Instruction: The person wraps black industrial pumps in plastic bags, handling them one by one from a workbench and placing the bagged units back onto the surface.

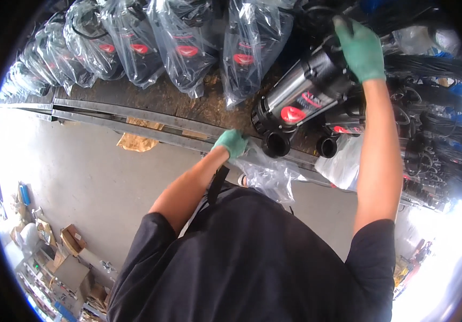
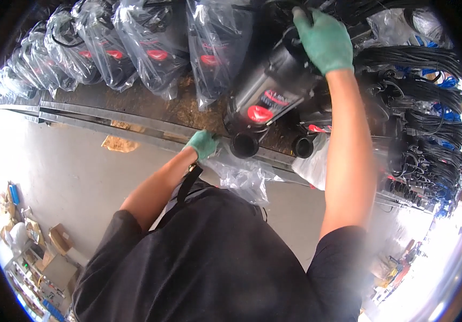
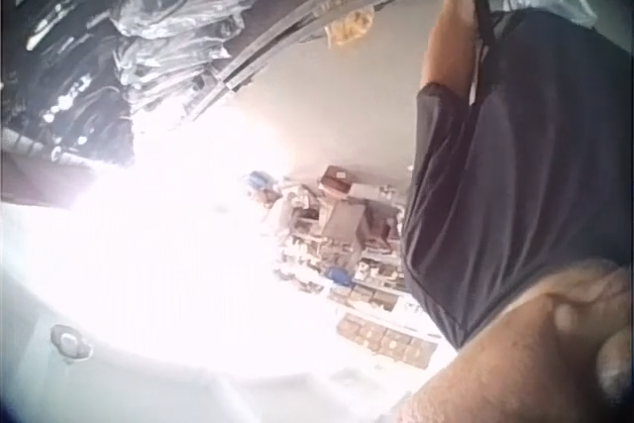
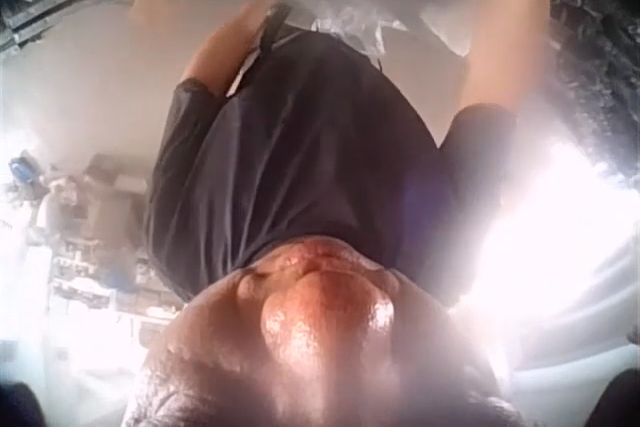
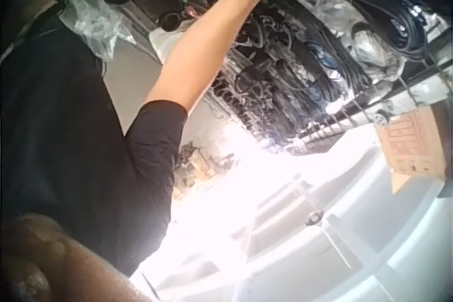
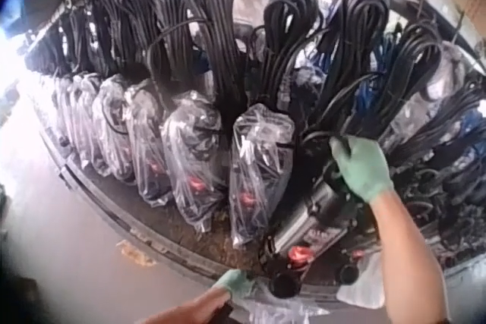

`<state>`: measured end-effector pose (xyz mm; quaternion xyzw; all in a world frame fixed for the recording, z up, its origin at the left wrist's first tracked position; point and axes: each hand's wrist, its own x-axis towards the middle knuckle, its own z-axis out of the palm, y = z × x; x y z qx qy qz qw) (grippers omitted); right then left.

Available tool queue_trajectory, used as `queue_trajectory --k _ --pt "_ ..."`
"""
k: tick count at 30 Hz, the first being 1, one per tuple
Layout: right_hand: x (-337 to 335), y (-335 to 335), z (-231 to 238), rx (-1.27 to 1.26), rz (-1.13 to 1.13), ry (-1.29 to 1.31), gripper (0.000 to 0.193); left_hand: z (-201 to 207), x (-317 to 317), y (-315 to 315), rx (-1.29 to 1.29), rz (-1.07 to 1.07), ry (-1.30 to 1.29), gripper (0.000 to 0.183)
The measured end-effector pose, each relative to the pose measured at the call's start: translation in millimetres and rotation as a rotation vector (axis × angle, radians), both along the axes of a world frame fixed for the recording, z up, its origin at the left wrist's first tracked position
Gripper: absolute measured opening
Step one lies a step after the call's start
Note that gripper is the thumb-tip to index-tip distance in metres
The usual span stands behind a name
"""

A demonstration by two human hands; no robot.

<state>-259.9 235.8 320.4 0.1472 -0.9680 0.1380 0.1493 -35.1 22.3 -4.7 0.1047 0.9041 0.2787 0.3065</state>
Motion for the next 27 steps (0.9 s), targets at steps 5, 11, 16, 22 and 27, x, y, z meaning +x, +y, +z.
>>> queue_trajectory --k 5,11,16,22,27 --pt "-49.4 12.1 -12.8 0.083 0.006 0.017 0.05 -57.8 -82.5 5.8 -0.279 -0.2 0.317 0.042" --pt "-11.3 -6.8 17.0 0.008 0.0 -0.136 0.04 -51.5 -103.1 18.8 0.058 0.26 0.239 0.049" --pt "75.0 -20.2 27.0 0.026 -0.071 -0.159 0.055 -36.9 -96.8 12.7 0.006 0.155 0.26 0.048" --pt "171.7 -63.6 21.4 -0.15 0.201 -0.143 0.034 -126.1 -68.2 -32.5 -0.216 -0.313 0.389 0.037" --pt "177.6 -64.7 21.4 -0.144 0.182 -0.112 0.033 -50.0 8.9 -45.4 0.429 0.255 -0.05 0.02"
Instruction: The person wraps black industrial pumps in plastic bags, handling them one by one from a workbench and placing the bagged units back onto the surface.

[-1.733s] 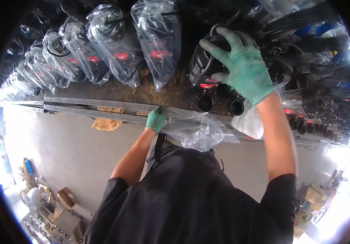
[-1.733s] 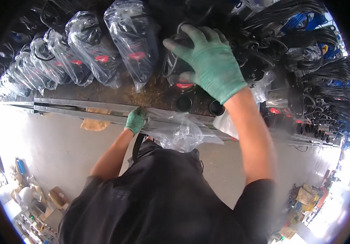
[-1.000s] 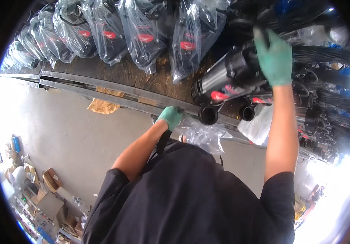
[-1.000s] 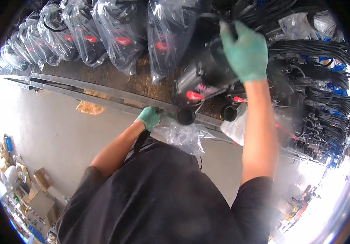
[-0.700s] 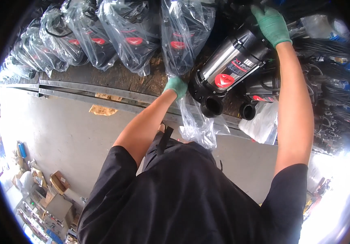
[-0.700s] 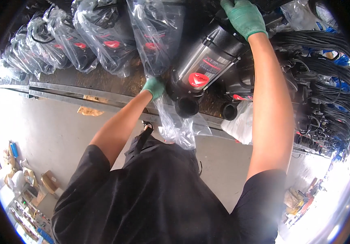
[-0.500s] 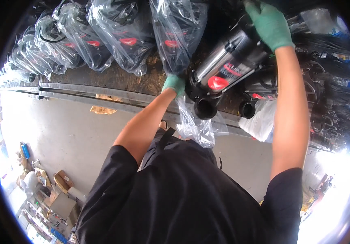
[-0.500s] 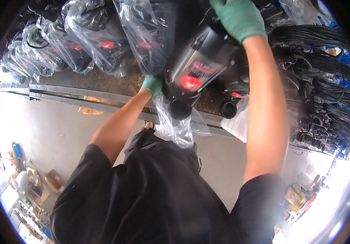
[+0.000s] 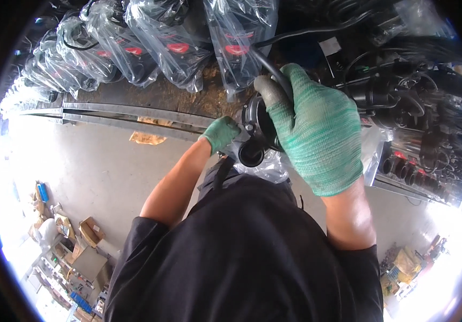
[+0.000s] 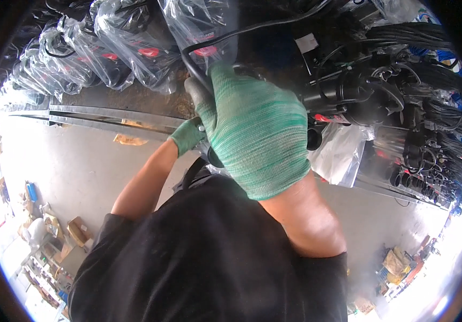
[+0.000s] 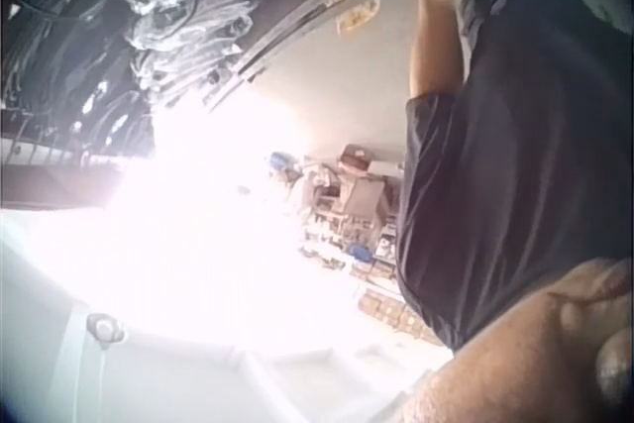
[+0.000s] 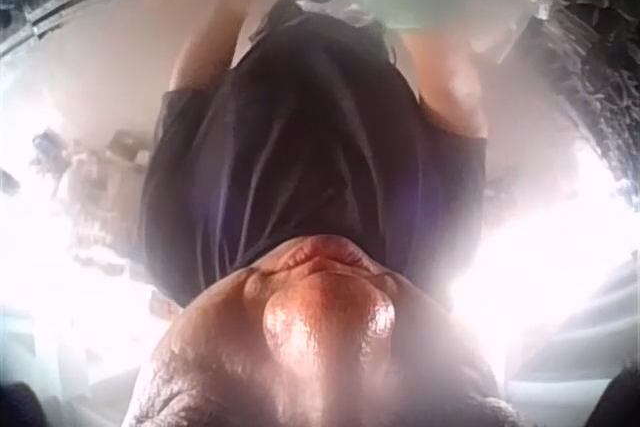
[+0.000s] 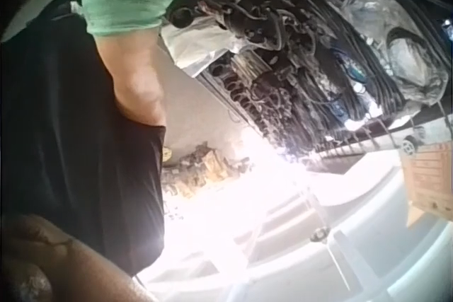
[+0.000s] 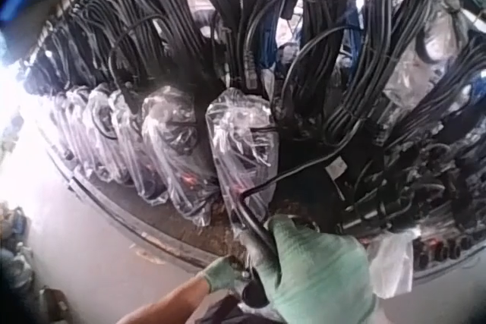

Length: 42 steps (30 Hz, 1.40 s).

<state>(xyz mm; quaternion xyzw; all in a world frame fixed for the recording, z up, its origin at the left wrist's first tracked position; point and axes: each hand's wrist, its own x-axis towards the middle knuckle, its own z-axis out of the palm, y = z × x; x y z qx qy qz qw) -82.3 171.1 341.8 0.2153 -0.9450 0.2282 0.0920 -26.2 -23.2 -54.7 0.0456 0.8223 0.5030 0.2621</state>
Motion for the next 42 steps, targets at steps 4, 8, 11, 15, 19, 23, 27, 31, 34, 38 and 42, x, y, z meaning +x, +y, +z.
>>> queue_trajectory --k 4,8,11,15,19,23,27,31,34,38,42 --pt "3.2 0.1 -1.3 0.041 -0.019 0.065 0.035 134.9 -10.7 42.9 0.704 1.04 -0.882 0.023" --pt "3.6 -3.9 -0.7 0.042 0.003 0.086 0.036 72.7 -6.0 26.7 1.14 1.146 -0.926 0.022" --pt "0.7 1.2 -5.4 0.031 0.011 0.11 0.036 126.7 7.6 41.7 1.063 0.976 -0.753 0.014" --pt "-0.1 -1.4 -8.1 0.055 0.013 0.186 0.037 158.5 14.3 42.4 1.107 1.059 -0.681 0.023" --pt "7.0 17.1 -1.2 -0.042 0.053 0.056 0.032 116.7 -32.3 41.9 1.12 1.059 -0.514 0.023" --pt "39.8 51.5 14.7 -0.146 0.226 -0.172 0.021 70.1 -52.0 -1.1 0.569 0.907 -0.391 0.022" --pt "65.4 86.7 15.0 -0.114 0.473 -0.072 0.022 47.8 -38.8 -9.1 0.178 0.519 -0.156 0.025" --pt "62.8 91.5 10.2 -0.201 0.616 -0.047 0.022 1.1 -38.7 -9.5 -0.072 0.344 0.107 0.019" --pt "49.0 103.9 14.8 -0.129 0.672 -0.056 0.023 -25.3 -44.1 -38.8 -0.017 0.054 0.11 0.018" --pt "43.4 124.6 1.3 -0.187 0.584 0.052 0.026 67.6 -67.2 -29.8 -0.106 -0.276 0.1 0.029" --pt "41.5 138.7 -3.2 -0.165 0.561 0.044 0.023 111.7 -75.8 -14.1 0.051 -0.268 -0.311 0.047"
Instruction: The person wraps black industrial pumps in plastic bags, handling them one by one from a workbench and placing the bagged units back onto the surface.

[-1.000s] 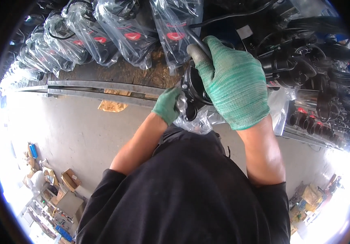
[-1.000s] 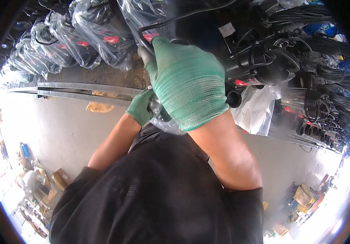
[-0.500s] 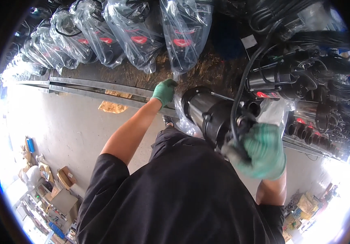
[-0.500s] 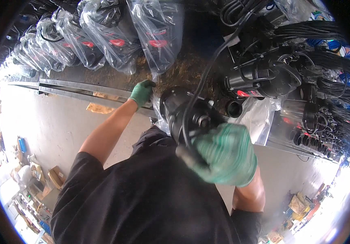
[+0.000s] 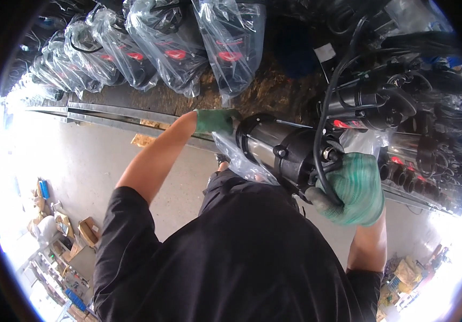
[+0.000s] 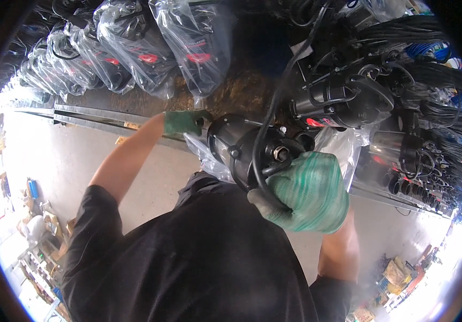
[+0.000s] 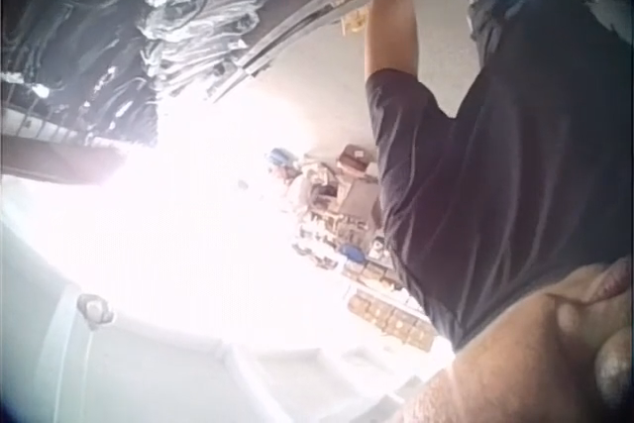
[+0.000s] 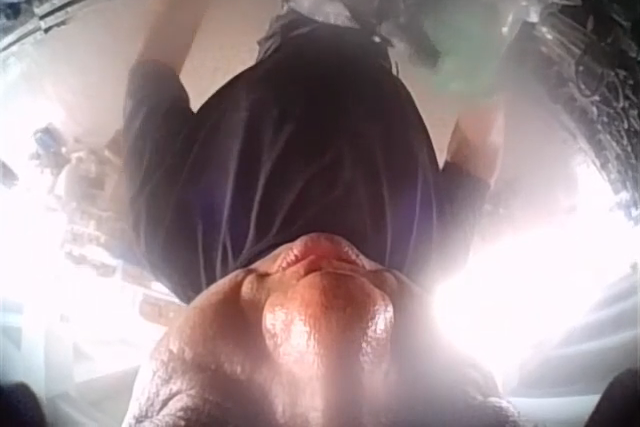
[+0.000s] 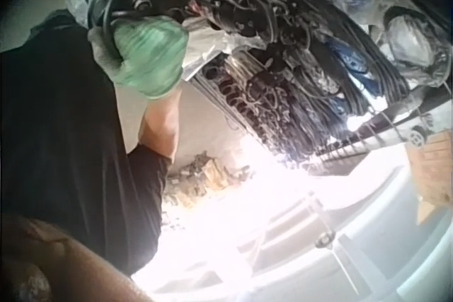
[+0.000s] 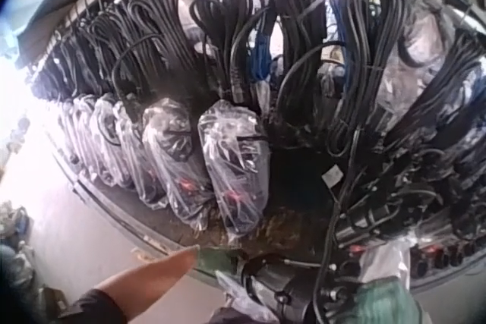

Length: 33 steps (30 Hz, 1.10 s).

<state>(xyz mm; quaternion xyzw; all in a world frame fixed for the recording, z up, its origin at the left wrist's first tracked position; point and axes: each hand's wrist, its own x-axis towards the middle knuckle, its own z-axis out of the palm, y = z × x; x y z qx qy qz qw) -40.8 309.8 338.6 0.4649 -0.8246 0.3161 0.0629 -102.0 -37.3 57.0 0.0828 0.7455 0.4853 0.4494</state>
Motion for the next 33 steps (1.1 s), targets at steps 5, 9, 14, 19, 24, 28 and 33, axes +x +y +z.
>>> queue_trajectory --k 5,9,14,19,24,28,33 --pt "6.2 -1.7 6.7 -0.012 0.007 -0.047 0.017 9.0 -12.9 37.3 -0.604 -0.617 0.442 0.042" --pt "11.2 -6.1 17.0 0.125 -0.02 -0.051 0.017 -16.8 -29.5 59.1 -0.747 -0.66 0.488 0.03" --pt "30.5 -9.8 10.9 0.057 -0.193 -0.104 0.02 -8.3 -57.8 90.3 -0.517 -0.351 0.572 0.035" --pt "29.0 -6.1 -10.2 -0.214 -0.139 0.03 0.02 -47.6 -73.9 94.3 -0.363 -0.377 0.533 0.036" --pt "4.6 -22.2 6.9 -0.183 -0.035 0.044 0.021 14.0 -78.0 133.3 -0.346 0.016 0.525 0.033" --pt "-13.6 -23.9 23.8 -0.116 -0.179 0.219 0.021 120.0 -63.7 141.9 0.067 0.454 0.601 0.022" --pt "-21.3 -15.9 45.7 -0.074 -0.69 -0.123 0.033 265.6 22.9 106.0 0.568 0.764 0.348 0.024"
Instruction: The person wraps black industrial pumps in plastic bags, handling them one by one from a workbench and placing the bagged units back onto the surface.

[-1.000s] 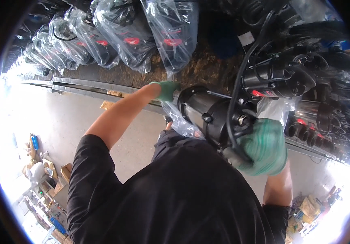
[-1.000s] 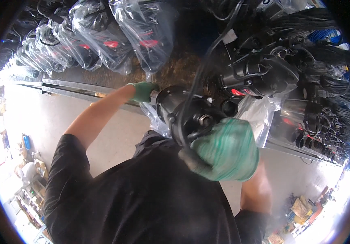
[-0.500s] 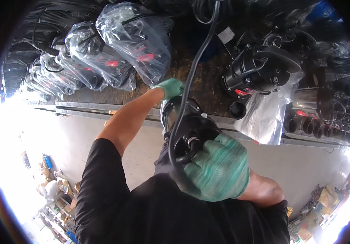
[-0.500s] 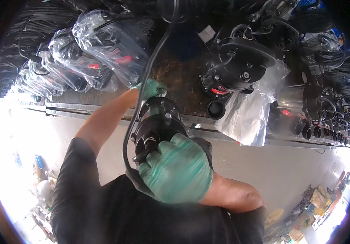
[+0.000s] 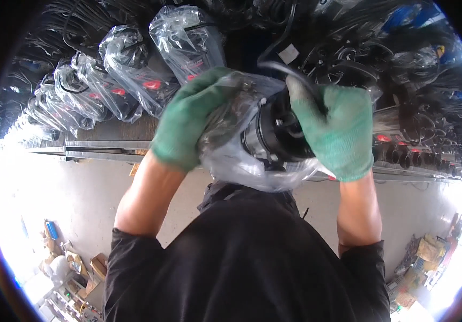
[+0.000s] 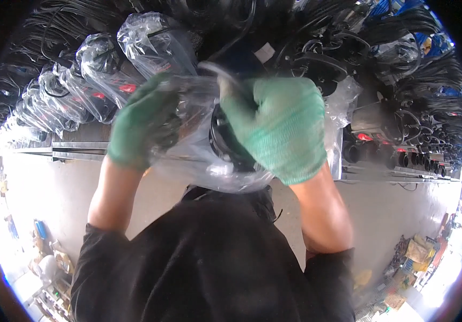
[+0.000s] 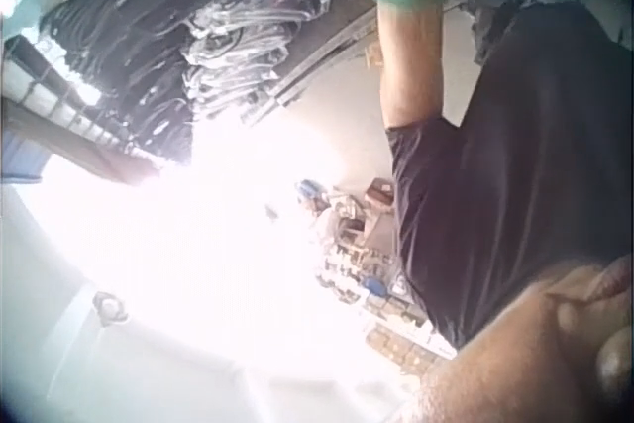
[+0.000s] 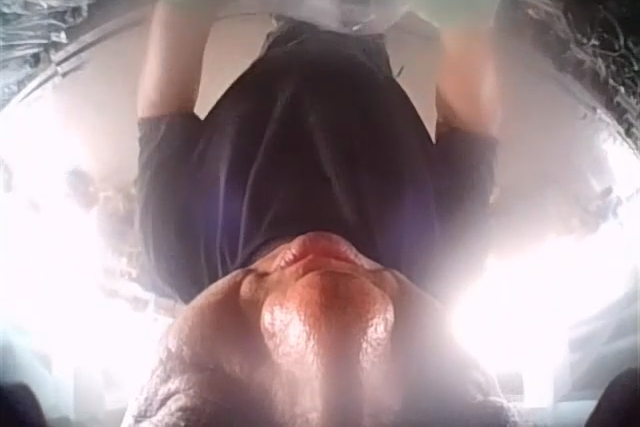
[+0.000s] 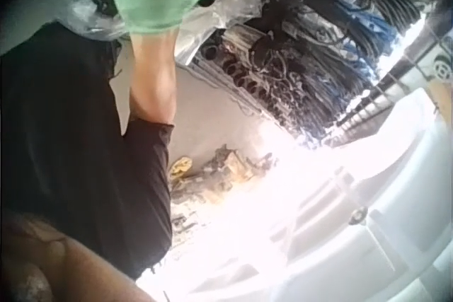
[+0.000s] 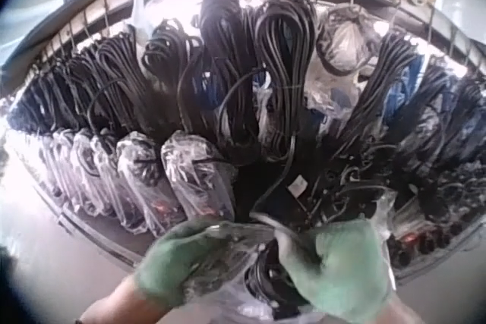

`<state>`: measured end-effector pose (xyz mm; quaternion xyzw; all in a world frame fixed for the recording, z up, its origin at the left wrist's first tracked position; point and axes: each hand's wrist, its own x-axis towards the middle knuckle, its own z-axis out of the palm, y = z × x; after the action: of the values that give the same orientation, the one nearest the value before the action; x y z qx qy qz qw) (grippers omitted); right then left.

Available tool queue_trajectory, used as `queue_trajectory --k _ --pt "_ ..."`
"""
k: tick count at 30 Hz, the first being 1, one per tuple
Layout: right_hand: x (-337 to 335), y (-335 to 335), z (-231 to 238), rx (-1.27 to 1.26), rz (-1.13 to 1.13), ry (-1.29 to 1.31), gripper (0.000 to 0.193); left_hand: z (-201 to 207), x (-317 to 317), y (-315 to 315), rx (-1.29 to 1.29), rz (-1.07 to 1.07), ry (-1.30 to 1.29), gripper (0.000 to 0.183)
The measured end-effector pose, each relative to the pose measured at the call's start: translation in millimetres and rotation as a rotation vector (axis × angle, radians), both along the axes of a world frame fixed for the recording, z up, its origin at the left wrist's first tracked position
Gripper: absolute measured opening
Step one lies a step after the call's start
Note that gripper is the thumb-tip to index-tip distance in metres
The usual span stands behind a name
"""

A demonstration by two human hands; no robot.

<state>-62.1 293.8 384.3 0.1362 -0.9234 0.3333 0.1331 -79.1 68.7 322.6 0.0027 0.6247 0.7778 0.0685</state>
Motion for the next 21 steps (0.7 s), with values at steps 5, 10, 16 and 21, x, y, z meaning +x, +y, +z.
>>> queue_trajectory --k 5,10,16,21 --pt "-10.9 -41.1 7.7 0.111 0.069 -0.293 0.058 115.4 -26.0 7.7 0.152 0.4 -0.03 0.02" --pt "-44.6 -36.9 -21.0 0.037 0.079 -0.183 0.052 94.2 -91.8 -24.5 0.238 0.245 -0.074 0.018" --pt "-59.3 4.0 -1.3 -0.403 0.587 -0.044 0.038 55.7 -45.8 -89.8 0.09 0.034 0.106 0.041" --pt "-77.4 26.8 -30.4 0.08 0.197 -0.064 0.046 6.3 -1.9 -100.1 0.138 -0.03 -0.054 0.072"
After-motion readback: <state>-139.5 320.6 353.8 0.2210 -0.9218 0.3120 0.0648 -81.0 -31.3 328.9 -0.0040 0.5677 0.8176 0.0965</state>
